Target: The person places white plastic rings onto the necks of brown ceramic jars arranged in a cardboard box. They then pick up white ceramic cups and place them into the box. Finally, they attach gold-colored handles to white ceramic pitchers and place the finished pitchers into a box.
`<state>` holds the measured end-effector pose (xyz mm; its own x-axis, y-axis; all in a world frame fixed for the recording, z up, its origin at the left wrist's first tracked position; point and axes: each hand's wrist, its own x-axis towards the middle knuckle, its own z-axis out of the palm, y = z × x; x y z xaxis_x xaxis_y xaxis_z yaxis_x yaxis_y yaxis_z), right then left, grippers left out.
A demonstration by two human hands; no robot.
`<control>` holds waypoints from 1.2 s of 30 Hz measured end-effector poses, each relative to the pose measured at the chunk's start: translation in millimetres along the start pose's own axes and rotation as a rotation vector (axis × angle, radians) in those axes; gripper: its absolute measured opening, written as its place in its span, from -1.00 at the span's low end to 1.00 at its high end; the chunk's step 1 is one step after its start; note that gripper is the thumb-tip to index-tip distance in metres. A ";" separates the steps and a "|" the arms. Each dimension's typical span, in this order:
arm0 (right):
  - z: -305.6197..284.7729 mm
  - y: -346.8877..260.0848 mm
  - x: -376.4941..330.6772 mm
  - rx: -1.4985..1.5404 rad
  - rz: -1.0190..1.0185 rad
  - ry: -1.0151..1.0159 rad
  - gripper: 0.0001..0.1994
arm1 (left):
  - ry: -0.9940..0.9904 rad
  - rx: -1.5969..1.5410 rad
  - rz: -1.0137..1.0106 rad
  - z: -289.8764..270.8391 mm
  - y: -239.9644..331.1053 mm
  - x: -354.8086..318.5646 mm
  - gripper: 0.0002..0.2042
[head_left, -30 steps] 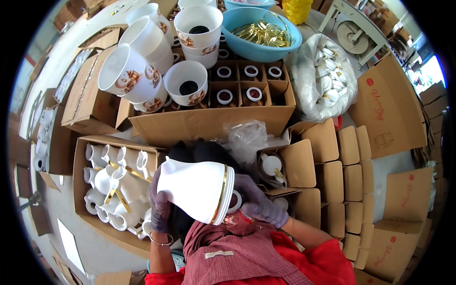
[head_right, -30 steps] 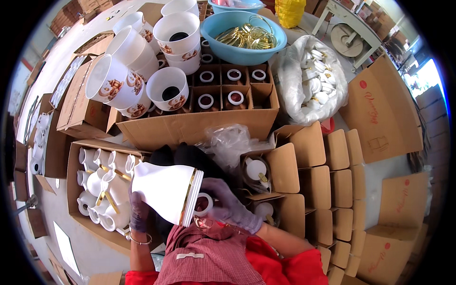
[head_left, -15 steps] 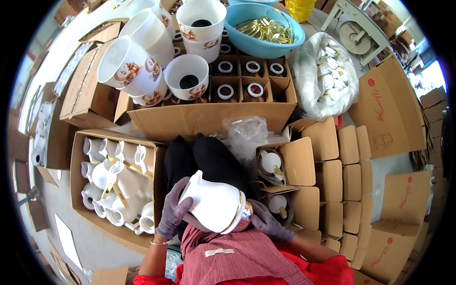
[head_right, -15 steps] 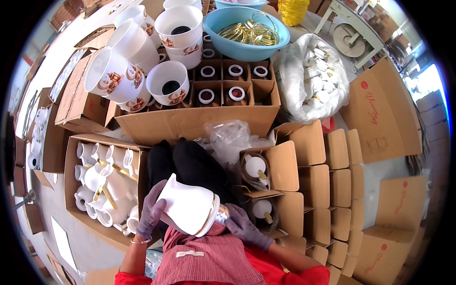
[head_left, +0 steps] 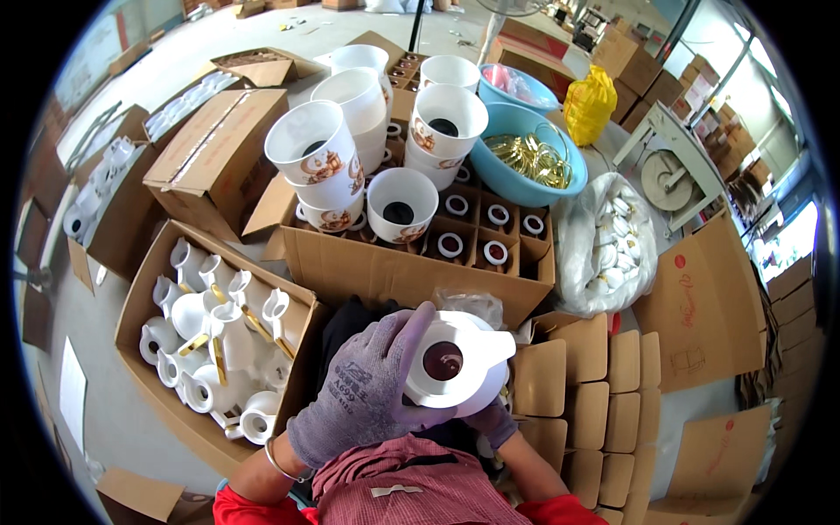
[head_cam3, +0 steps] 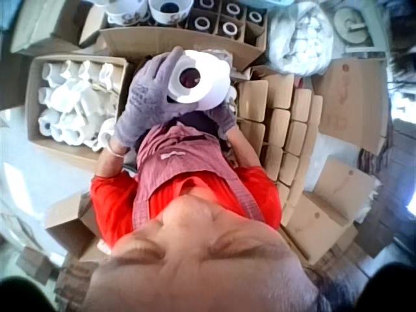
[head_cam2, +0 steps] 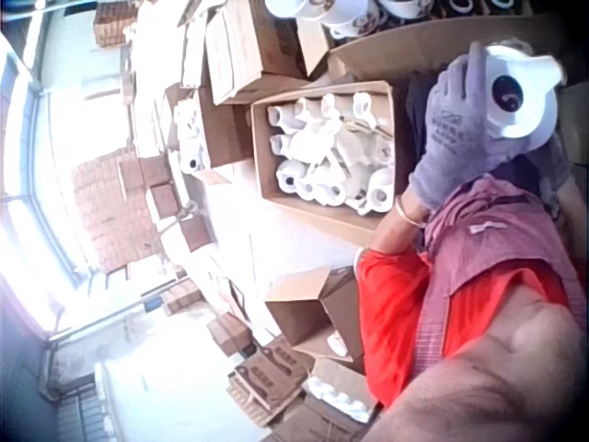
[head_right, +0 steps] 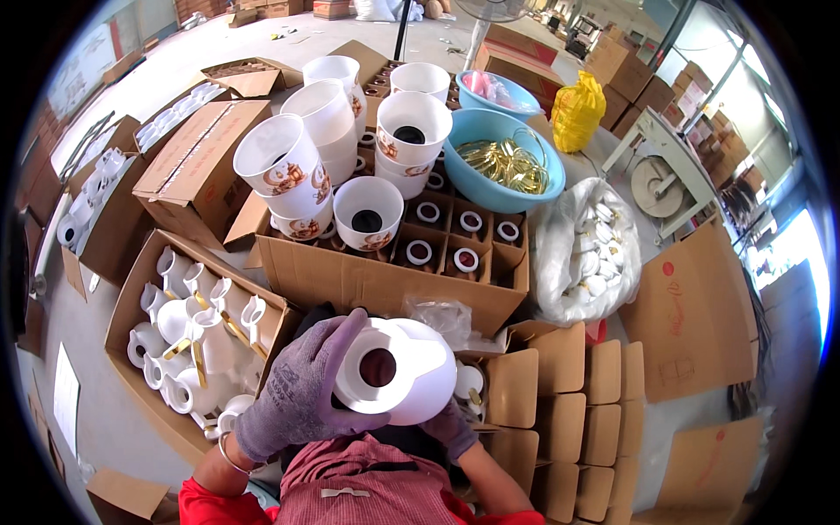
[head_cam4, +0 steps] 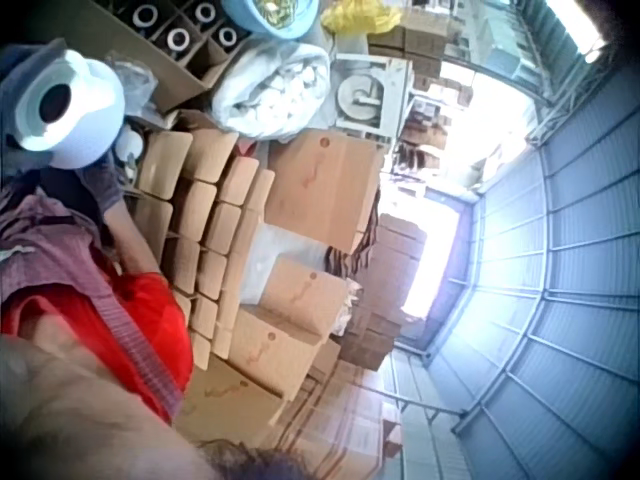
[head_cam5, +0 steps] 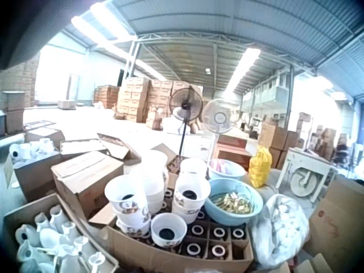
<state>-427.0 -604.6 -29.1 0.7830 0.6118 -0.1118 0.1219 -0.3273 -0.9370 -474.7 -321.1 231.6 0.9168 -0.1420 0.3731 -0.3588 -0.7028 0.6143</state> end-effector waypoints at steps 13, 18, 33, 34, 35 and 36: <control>-39.6 -165.8 79.9 0.157 -0.138 0.006 -0.19 | 0.056 -0.212 -0.219 7.8 -85.4 -58.5 -0.53; -42.6 -185.1 138.7 0.007 -0.084 -0.212 -0.15 | 0.389 -1.065 -0.798 31.8 -118.6 -113.9 -0.66; -92.4 -209.2 174.1 -0.843 -0.496 0.027 -0.55 | 0.727 -1.717 -0.627 26.5 -109.3 -125.0 -0.41; -96.7 -219.0 149.0 -0.909 -0.401 -0.074 -0.53 | 0.728 -1.646 -0.652 28.9 -111.5 -127.8 -0.44; -99.1 -222.8 126.2 -0.975 -0.295 -0.171 -0.52 | 0.717 -1.584 -0.676 34.7 -118.3 -130.5 -0.46; -96.2 -219.0 109.4 -1.003 -0.337 -0.179 -0.48 | 0.710 -1.515 -0.692 39.1 -122.4 -132.3 -0.48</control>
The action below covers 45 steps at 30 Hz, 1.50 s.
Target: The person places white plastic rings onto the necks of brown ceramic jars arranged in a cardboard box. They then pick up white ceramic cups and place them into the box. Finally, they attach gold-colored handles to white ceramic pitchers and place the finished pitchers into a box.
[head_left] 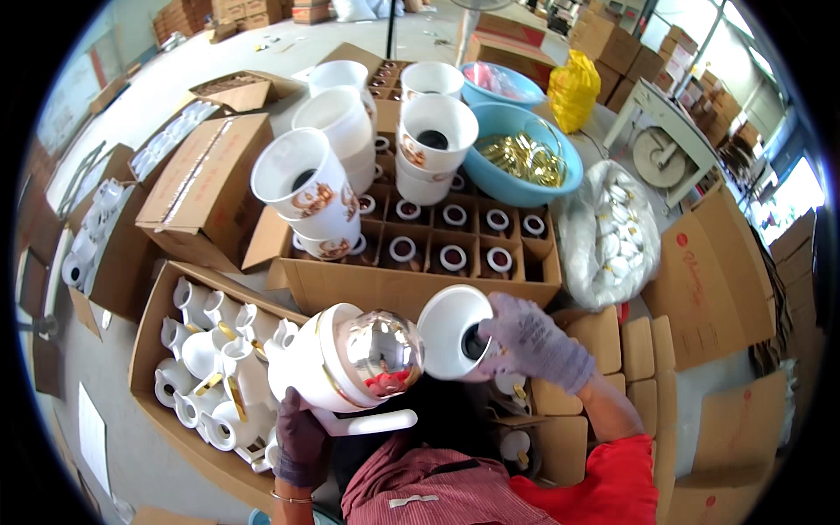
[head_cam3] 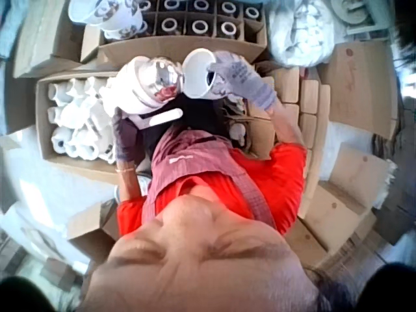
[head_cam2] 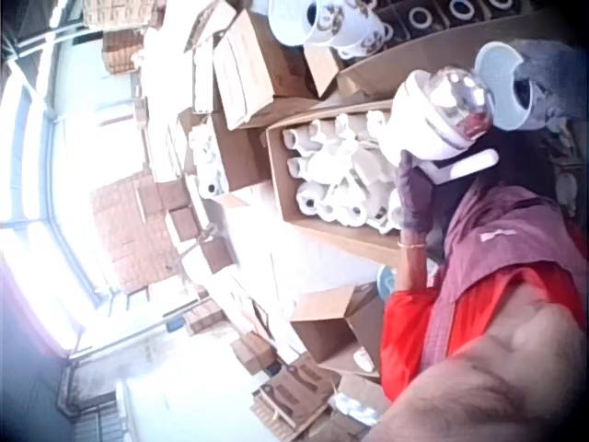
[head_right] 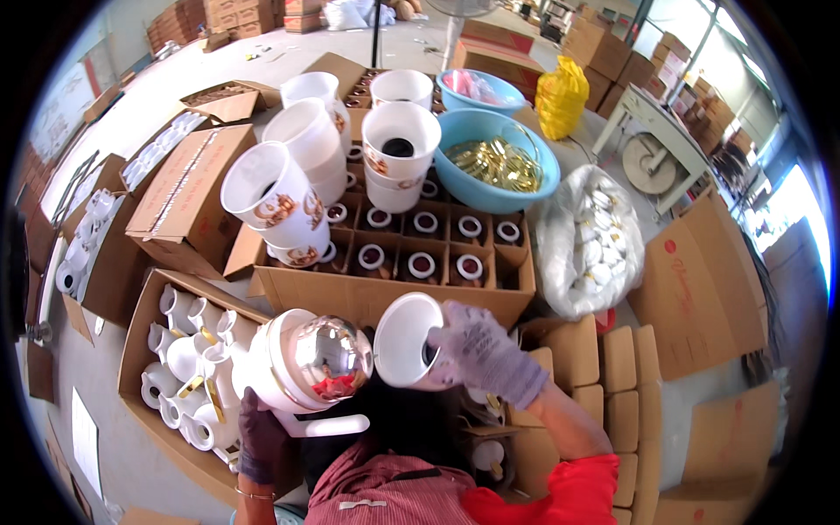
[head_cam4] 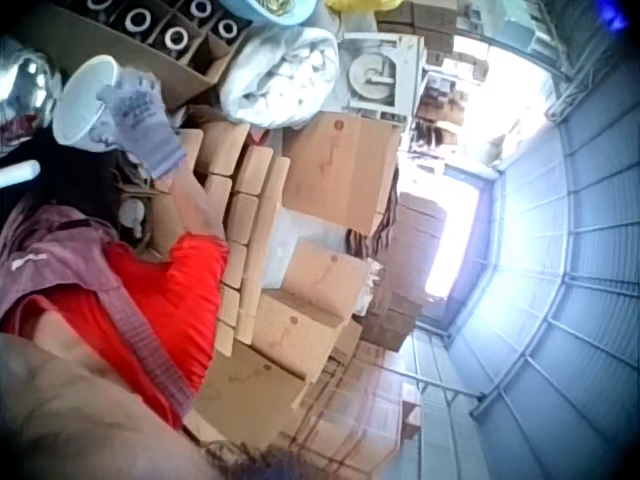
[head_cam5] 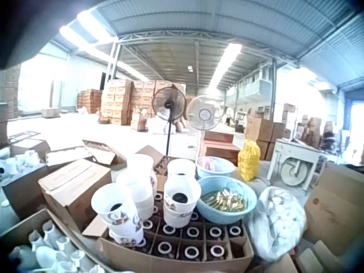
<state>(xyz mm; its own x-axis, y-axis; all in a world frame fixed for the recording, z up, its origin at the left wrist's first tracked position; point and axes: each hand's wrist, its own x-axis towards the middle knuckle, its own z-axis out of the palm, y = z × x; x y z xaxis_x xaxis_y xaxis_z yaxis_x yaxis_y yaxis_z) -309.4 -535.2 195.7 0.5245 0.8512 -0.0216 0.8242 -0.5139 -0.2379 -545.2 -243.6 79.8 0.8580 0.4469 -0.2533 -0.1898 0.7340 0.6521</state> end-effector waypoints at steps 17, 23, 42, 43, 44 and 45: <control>101.3 -54.8 -56.5 0.673 0.084 0.541 -0.59 | -0.037 0.917 -0.111 20.0 -5.8 -27.3 -0.68; 111.3 -71.3 -59.6 0.822 0.292 0.653 -0.41 | -0.029 0.848 -0.175 13.9 -5.2 -37.1 -0.68; 144.8 -46.2 -70.2 1.663 0.187 0.365 0.23 | -0.041 0.785 -0.065 12.1 -17.3 -36.8 -0.58; 141.8 -42.8 -69.3 1.689 0.208 0.340 0.26 | -0.040 0.785 -0.066 11.7 -18.0 -36.6 -0.58; 137.9 -40.4 -68.0 1.714 0.230 0.315 0.29 | -0.029 0.793 -0.073 9.8 -20.1 -35.9 -0.59; 134.9 -38.8 -67.2 1.724 0.239 0.310 0.29 | -0.017 0.801 -0.079 6.8 -23.5 -35.1 -0.59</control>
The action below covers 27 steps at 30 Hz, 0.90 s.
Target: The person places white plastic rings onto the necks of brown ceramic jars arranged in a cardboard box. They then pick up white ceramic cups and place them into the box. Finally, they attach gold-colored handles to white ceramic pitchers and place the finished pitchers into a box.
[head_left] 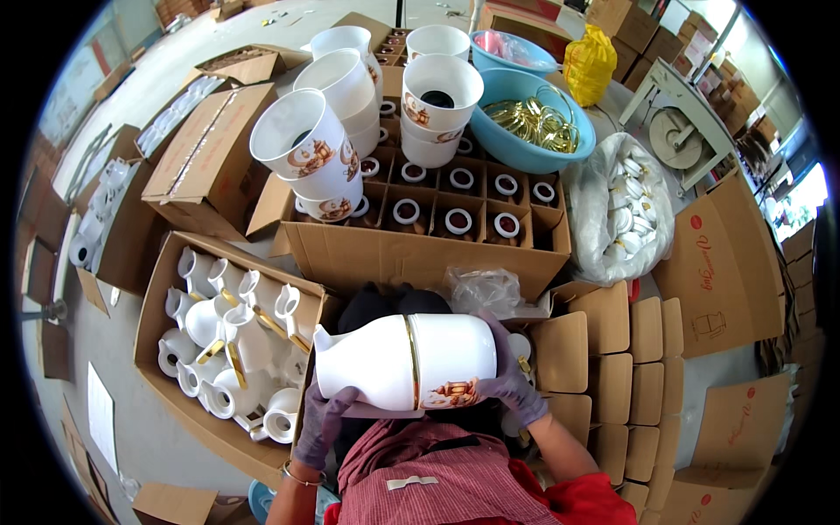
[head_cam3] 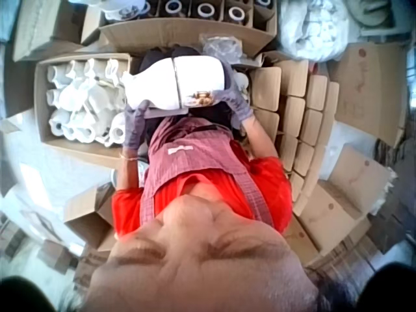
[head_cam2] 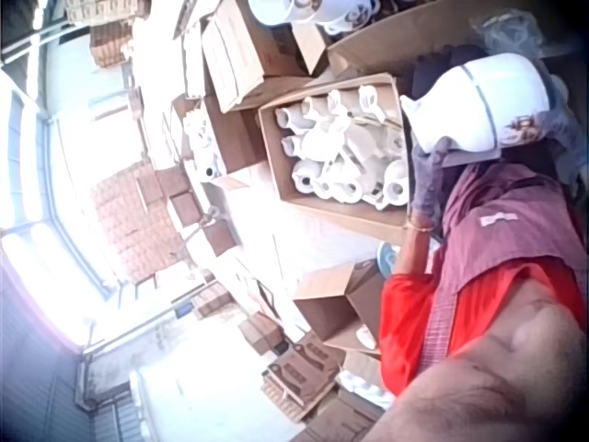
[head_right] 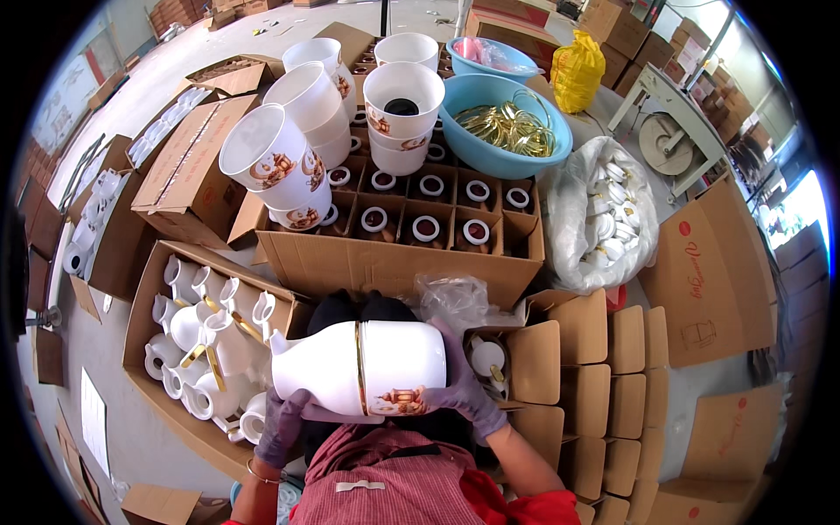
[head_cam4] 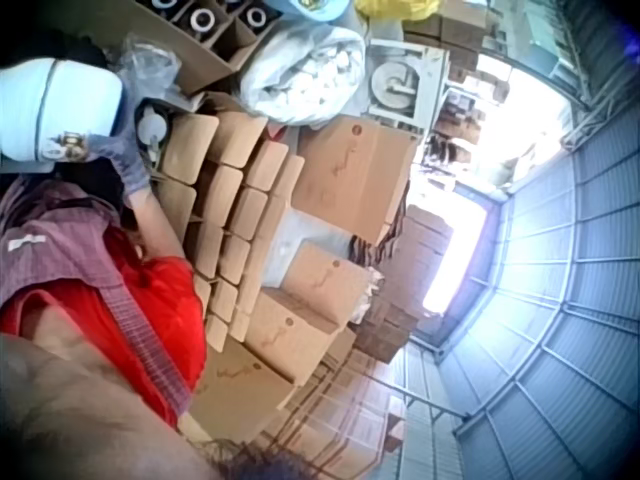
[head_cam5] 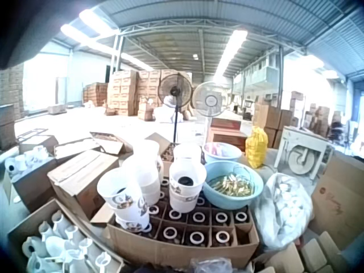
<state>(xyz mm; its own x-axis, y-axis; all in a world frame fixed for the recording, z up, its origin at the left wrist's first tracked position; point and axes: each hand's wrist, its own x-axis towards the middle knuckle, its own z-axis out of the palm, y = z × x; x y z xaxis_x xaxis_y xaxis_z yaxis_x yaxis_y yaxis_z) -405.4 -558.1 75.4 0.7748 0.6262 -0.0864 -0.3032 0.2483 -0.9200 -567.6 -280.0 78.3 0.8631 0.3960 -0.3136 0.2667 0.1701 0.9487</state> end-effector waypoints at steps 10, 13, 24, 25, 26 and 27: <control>-0.9 -22.4 6.9 0.023 0.011 0.018 0.24 | -0.037 -0.031 0.050 2.2 -12.7 7.1 -0.60; 6.2 -22.8 9.7 0.010 -0.023 0.011 0.25 | 0.037 -0.034 0.112 18.6 4.5 3.4 -0.59; 5.2 -55.1 34.3 0.088 -0.118 -0.014 -0.15 | 0.081 0.036 0.256 28.4 17.2 2.9 -0.47; 2.6 -56.8 38.5 0.132 -0.014 0.019 -0.16 | 0.068 -0.049 0.226 30.6 25.2 4.1 -0.47; 1.9 -61.9 41.0 0.184 0.085 0.047 -0.17 | 0.014 -0.020 0.193 16.3 17.7 16.9 -0.45; 5.7 -62.2 40.9 0.005 -0.002 0.058 -0.18 | -0.030 0.015 0.162 0.5 10.0 27.7 -0.43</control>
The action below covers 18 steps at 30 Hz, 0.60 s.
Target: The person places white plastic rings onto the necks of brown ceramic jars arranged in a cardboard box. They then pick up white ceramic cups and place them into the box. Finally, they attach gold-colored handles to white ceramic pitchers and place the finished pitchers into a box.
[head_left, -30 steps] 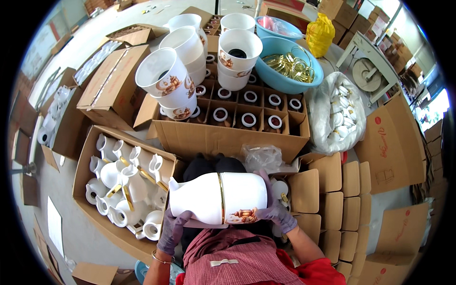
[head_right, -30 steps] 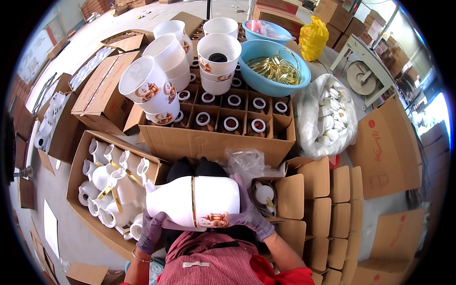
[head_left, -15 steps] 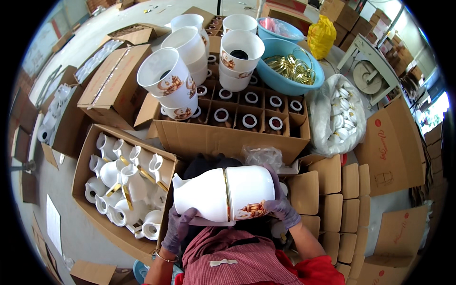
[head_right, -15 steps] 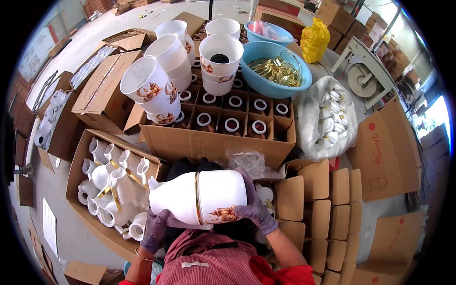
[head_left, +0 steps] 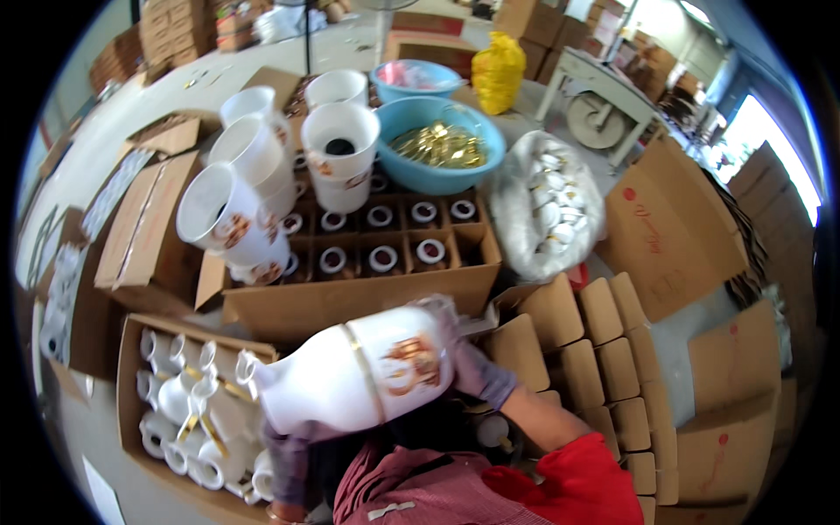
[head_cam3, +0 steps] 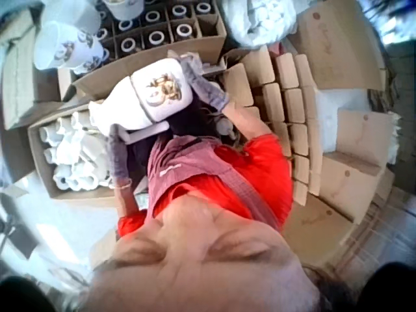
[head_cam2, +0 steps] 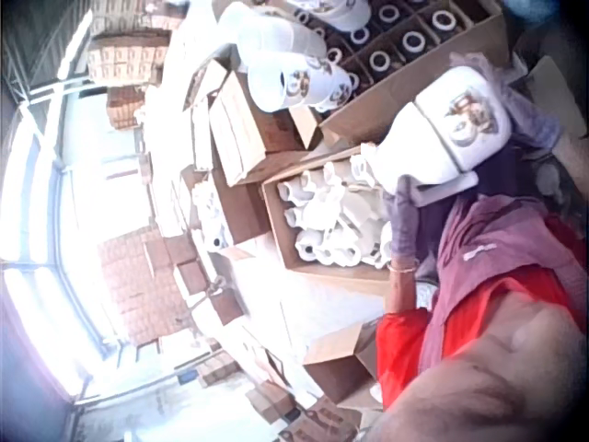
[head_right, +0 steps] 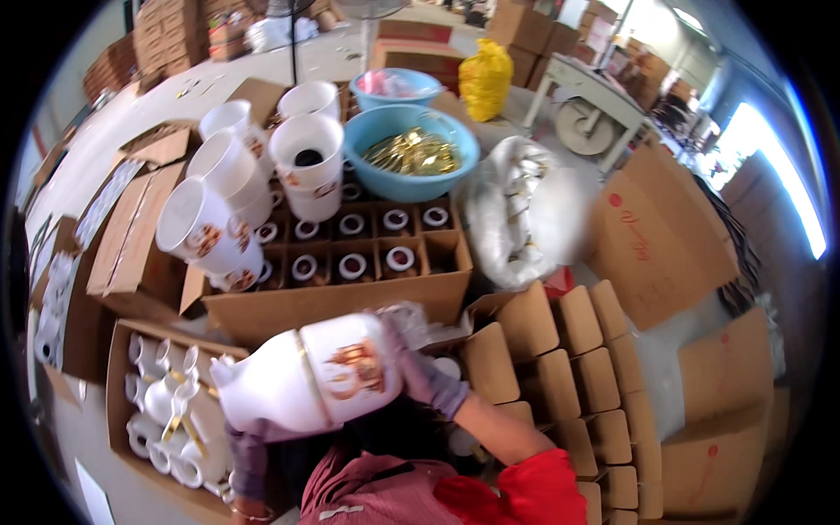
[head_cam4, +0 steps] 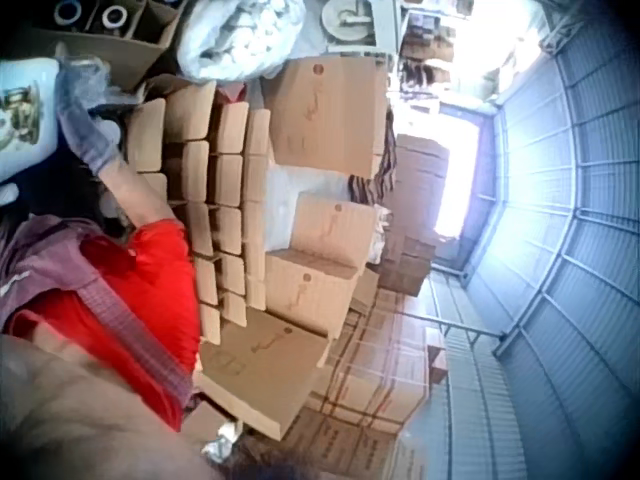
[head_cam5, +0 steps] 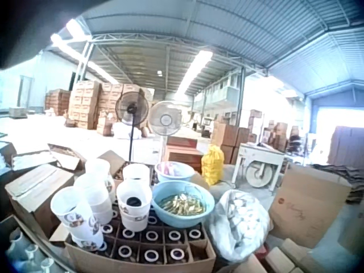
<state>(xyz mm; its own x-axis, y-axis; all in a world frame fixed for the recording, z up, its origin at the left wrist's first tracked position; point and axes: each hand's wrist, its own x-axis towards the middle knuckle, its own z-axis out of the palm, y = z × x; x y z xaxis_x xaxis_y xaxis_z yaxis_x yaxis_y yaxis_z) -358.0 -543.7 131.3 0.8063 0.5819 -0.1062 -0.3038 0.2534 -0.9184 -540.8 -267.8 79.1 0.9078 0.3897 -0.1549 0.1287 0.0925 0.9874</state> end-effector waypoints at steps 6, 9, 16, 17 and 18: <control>0.0 6.5 8.5 -0.225 -0.446 -0.009 -0.32 | 0.044 -0.104 0.025 15.5 18.3 10.5 -0.28; -17.0 5.3 17.7 0.475 0.261 -0.001 -0.27 | 0.015 0.178 0.299 20.2 31.0 21.2 -0.39; -1.6 24.7 25.0 -0.142 -0.439 -0.006 -0.39 | 0.055 -0.134 0.023 29.7 36.1 21.8 -0.36; -11.7 27.5 28.0 0.113 -0.174 -0.021 -0.40 | 0.025 0.108 0.116 28.9 40.1 20.8 -0.40; -22.4 29.3 28.4 0.387 0.078 0.039 -0.39 | -0.041 0.330 0.405 38.1 62.5 26.0 -0.43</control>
<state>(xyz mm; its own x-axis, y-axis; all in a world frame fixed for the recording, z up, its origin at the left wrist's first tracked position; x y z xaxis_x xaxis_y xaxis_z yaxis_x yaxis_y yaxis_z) -332.7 -537.1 92.9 0.7896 0.5830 -0.1912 -0.5277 0.4861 -0.6966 -493.9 -286.8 138.1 0.9249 0.2981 0.2362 -0.1227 -0.3539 0.9272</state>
